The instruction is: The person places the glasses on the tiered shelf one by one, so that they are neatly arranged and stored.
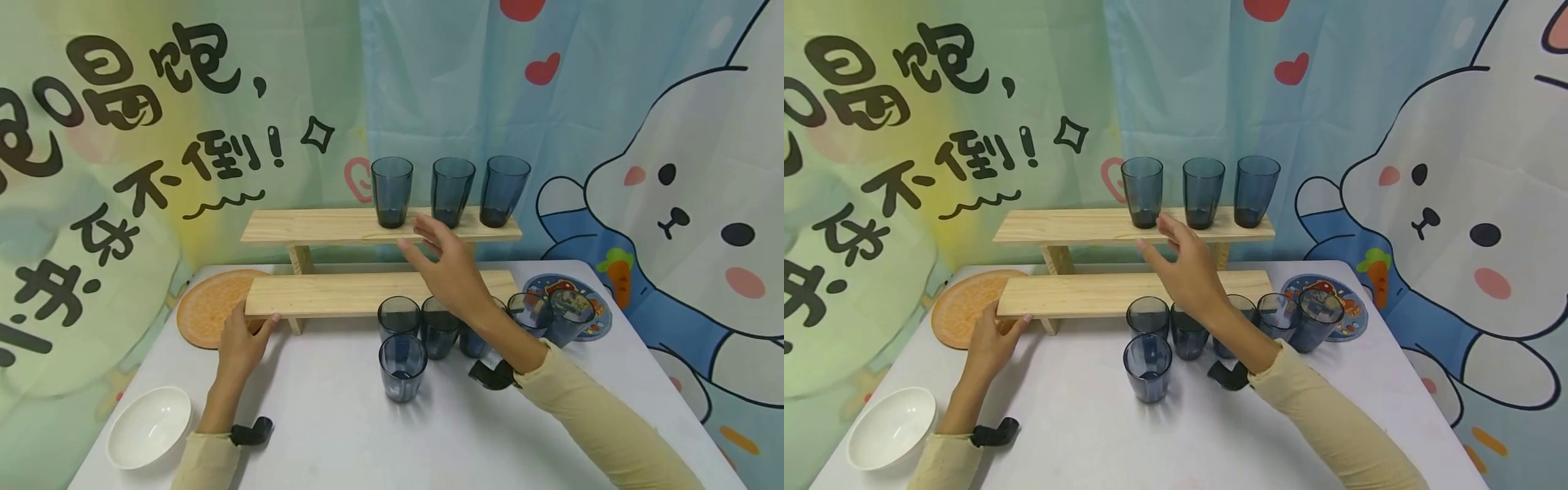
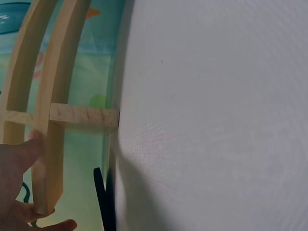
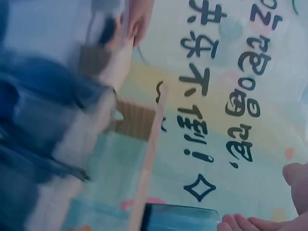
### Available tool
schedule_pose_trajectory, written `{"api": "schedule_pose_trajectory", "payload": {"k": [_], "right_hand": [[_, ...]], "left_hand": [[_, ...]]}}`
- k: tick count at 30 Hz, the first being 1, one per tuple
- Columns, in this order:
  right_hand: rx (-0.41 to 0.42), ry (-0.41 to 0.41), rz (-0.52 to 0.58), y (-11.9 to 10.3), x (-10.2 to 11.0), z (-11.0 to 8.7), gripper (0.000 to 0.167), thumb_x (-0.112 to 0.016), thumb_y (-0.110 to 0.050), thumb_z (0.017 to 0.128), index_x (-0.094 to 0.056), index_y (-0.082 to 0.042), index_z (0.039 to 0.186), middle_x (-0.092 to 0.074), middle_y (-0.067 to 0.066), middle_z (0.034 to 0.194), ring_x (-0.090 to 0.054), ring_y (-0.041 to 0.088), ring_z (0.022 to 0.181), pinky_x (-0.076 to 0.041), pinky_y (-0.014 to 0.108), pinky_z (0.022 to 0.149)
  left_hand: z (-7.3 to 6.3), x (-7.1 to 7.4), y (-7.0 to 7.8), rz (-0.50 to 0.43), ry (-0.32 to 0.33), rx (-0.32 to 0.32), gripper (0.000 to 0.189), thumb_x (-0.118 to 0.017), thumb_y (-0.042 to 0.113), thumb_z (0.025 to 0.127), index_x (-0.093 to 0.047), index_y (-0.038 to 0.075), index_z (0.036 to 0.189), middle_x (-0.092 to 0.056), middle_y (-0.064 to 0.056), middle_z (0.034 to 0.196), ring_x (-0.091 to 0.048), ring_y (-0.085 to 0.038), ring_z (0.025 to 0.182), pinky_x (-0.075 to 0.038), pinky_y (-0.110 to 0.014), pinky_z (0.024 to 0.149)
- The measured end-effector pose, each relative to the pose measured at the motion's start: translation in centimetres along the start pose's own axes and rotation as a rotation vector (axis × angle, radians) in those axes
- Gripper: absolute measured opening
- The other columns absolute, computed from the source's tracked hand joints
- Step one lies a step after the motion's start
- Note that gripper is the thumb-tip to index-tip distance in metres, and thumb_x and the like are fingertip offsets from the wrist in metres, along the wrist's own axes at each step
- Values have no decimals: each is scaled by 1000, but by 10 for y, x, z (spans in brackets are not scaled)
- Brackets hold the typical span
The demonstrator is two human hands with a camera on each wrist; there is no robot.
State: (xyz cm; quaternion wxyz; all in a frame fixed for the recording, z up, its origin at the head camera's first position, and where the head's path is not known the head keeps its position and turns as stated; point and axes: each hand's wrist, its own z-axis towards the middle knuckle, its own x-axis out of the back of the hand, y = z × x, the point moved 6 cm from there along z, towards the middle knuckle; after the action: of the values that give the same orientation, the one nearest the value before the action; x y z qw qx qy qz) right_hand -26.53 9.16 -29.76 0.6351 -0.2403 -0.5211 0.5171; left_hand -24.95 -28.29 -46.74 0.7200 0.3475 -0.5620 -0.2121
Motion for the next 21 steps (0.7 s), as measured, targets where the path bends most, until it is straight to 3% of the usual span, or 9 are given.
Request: {"api": "schedule_pose_trajectory", "payload": {"k": [4, 7, 13, 21], "right_hand": [[-13, -7, 58, 13, -3, -35, 59, -64, -41, 107, -48, -12, 156, -53, 8, 157, -50, 22, 147, -40, 32, 121], [-60, 0, 42, 26, -10, -60, 57, -68, -41, 104, -53, -14, 152, -57, 7, 154, -53, 22, 144, -43, 35, 119], [-163, -10, -7, 54, -30, -100, 77, -78, -50, 94, -48, -16, 156, -55, 1, 155, -53, 20, 144, -43, 30, 118], [-220, -7, 37, 79, -48, -124, 92, -90, -44, 84, -44, -12, 157, -51, 1, 156, -50, 22, 146, -38, 32, 121]], "left_hand": [[0, -1, 2, 4, 3, -6, 78, -68, 34, 104, -32, -11, 157, -43, -38, 154, -38, -54, 146, -30, -67, 119], [-1, -1, 2, 11, 3, 2, 79, -68, 35, 104, -32, -11, 157, -42, -38, 154, -37, -54, 147, -30, -68, 119], [-2, 1, 4, 19, 5, 12, 79, -68, 35, 105, -31, -10, 158, -42, -38, 154, -37, -55, 147, -30, -68, 119], [-2, 0, 3, 20, 2, 10, 78, -68, 34, 105, -31, -10, 158, -42, -38, 154, -38, -55, 146, -30, -69, 118]]}}
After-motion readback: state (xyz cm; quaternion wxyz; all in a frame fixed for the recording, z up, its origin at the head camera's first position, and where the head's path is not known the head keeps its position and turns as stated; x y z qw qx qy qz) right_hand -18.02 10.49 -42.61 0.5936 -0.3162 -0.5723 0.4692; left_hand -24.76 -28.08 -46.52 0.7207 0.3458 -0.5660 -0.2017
